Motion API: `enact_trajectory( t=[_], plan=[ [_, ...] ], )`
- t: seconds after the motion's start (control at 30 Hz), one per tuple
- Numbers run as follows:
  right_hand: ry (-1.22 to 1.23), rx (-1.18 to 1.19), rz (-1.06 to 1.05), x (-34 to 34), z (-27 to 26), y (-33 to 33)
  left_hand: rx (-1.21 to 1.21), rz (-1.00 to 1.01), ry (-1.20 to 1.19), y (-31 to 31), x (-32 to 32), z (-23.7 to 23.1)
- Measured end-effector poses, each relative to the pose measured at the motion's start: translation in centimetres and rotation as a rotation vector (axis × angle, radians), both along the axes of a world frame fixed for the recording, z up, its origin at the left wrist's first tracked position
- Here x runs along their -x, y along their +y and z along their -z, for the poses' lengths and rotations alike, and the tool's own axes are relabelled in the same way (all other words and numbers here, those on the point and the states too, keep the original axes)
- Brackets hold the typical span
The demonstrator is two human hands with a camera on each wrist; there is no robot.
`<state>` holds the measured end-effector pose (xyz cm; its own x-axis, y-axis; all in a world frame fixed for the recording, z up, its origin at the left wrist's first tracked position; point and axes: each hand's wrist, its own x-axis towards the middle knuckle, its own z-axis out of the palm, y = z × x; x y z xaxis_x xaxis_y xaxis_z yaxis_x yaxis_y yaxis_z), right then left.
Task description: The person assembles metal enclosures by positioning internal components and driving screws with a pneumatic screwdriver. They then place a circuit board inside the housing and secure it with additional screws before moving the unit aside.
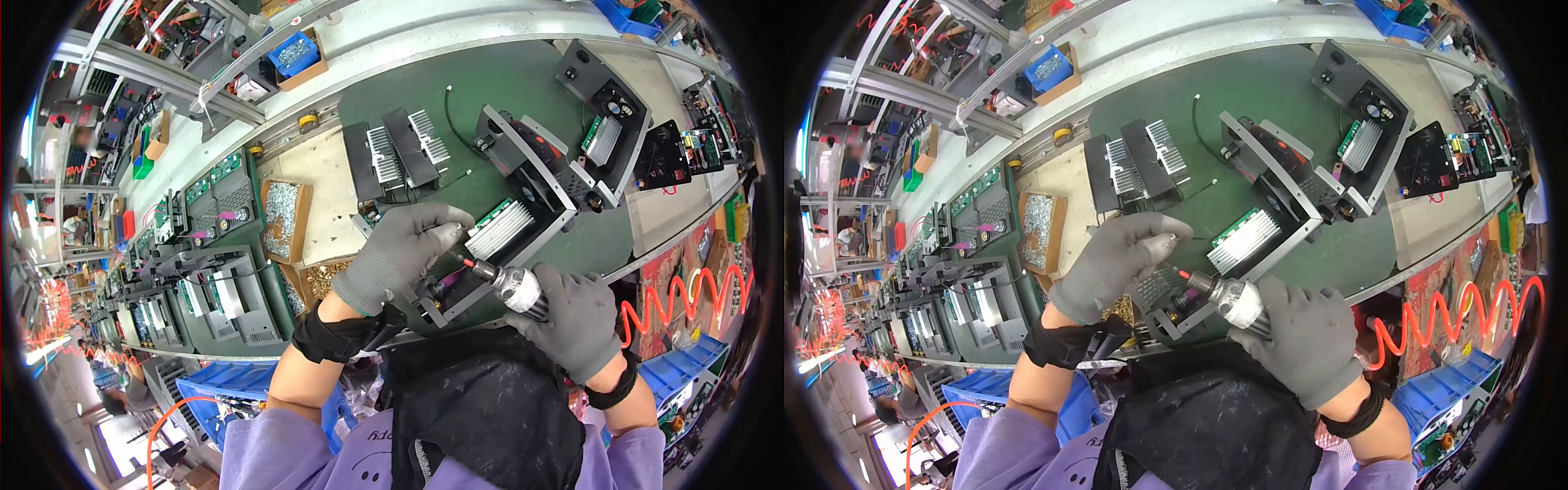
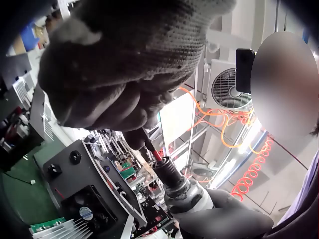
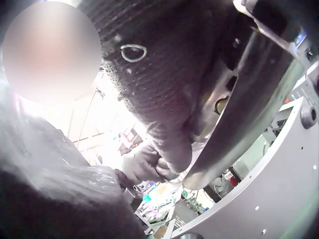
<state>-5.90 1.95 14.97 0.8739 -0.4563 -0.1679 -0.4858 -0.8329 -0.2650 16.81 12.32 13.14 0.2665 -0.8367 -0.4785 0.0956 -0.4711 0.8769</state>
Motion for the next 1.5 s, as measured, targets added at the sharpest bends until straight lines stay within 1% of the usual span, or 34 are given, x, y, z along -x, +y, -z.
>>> enact_trajectory(
  t=[0.03,0.1,0.17,0.2,0.27,0.3,0.37,0.4,0.47,0.5,0.57,0.6,0.67,0.7,0.77,0.83,0.87,0.9,0.93,0.97,1.03,1.07,1.13,1.17,1.23,1.33,1.37,1.43,1.47,1.5],
  plan=[
    [-0.014,-0.019,-0.002,-0.1,0.0,-0.1,-0.001,0.001,0.000,-0.1,0.2,0.2],
    [-0.028,-0.038,-0.002,-0.1,0.2,-0.2,-0.042,-0.100,0.056,-0.2,0.5,0.8],
    [-0.033,-0.127,0.058,-0.1,0.7,-0.2,-0.037,-0.079,0.078,0.0,-0.4,0.4],
    [-0.034,-0.129,0.057,-0.2,0.6,-0.3,-0.033,-0.058,0.100,0.3,-1.1,0.1],
    [-0.079,-0.198,0.138,-0.3,0.4,-0.5,0.059,-0.259,-0.037,1.0,-4.1,1.4],
    [-0.083,-0.201,0.138,-0.3,0.2,-0.6,-0.049,-0.434,-0.253,0.7,-7.0,4.3],
    [-0.111,-0.239,0.215,-0.1,0.2,-0.9,-0.232,-0.506,-0.580,0.9,-11.8,7.6],
    [-0.119,-0.237,0.230,0.2,0.2,-1.0,-0.229,-0.497,-0.581,0.6,-13.5,9.2],
    [-0.130,-0.220,0.255,0.8,0.4,-1.0,-0.348,-0.316,-0.400,0.0,-15.3,11.5],
    [-0.143,-0.200,0.273,1.2,0.5,-1.1,-0.406,-0.326,-0.159,-0.2,-14.9,10.7],
    [-0.175,-0.213,0.297,1.8,0.5,-1.2,-0.217,-0.303,-0.118,-0.2,-16.2,15.2],
    [-0.170,-0.219,0.306,2.2,0.5,-1.3,-0.211,-0.290,-0.117,-0.6,-16.3,14.7],
    [-0.163,-0.223,0.318,2.9,0.5,-1.2,-0.457,-0.158,-0.431,-1.4,-15.8,12.0],
    [-0.166,-0.221,0.337,3.2,0.6,-1.1,-0.451,-0.154,-0.431,-1.6,-15.0,10.6],
    [-0.174,-0.219,0.355,3.6,0.5,-1.1,-0.549,-0.205,-1.003,-1.2,-12.6,7.7],
    [-0.191,-0.255,0.370,4.0,0.4,-1.1,-0.299,-0.320,-1.136,-0.4,-9.3,6.7],
    [-0.193,-0.254,0.373,4.2,0.4,-1.0,-0.245,-0.370,-0.990,-0.7,-6.5,4.9],
    [-0.216,-0.254,0.359,4.3,0.4,-0.9,-0.066,-0.329,-0.886,-0.1,-4.9,5.6],
    [-0.238,-0.254,0.344,4.4,0.5,-0.8,0.146,-0.246,-0.800,-0.6,-2.2,4.9],
    [-0.235,-0.253,0.343,4.4,0.5,-0.7,0.065,-0.148,-0.463,-0.6,0.2,4.4],
    [-0.268,-0.275,0.322,4.4,0.5,-0.5,0.039,-0.137,0.386,-1.4,4.4,2.1],
    [-0.268,-0.272,0.324,4.5,0.5,-0.4,0.041,-0.134,0.386,-1.9,5.7,1.8],
    [-0.245,-0.250,0.325,4.8,0.5,-0.2,0.079,-0.228,0.881,-2.4,7.4,1.7],
    [-0.244,-0.248,0.331,5.0,0.4,-0.2,0.077,-0.222,0.883,-2.2,7.6,2.3],
    [-0.201,-0.278,0.365,5.2,0.3,-0.2,0.252,-0.176,0.953,-2.0,7.6,4.0],
    [-0.203,-0.233,0.321,5.6,0.5,-0.3,0.291,-0.194,0.960,-2.0,7.4,4.3],
    [-0.204,-0.233,0.323,5.7,0.4,-0.2,0.290,-0.192,0.959,-2.0,7.3,4.3],
    [-0.189,-0.223,0.331,5.8,0.3,0.0,0.230,-0.269,0.894,-2.1,7.0,4.1],
    [-0.190,-0.224,0.332,5.8,0.3,0.0,0.228,-0.269,0.893,-2.0,7.0,4.0],
    [-0.197,-0.224,0.327,5.9,0.4,0.0,0.207,-0.254,0.821,-1.9,7.1,3.7]
  ],
)
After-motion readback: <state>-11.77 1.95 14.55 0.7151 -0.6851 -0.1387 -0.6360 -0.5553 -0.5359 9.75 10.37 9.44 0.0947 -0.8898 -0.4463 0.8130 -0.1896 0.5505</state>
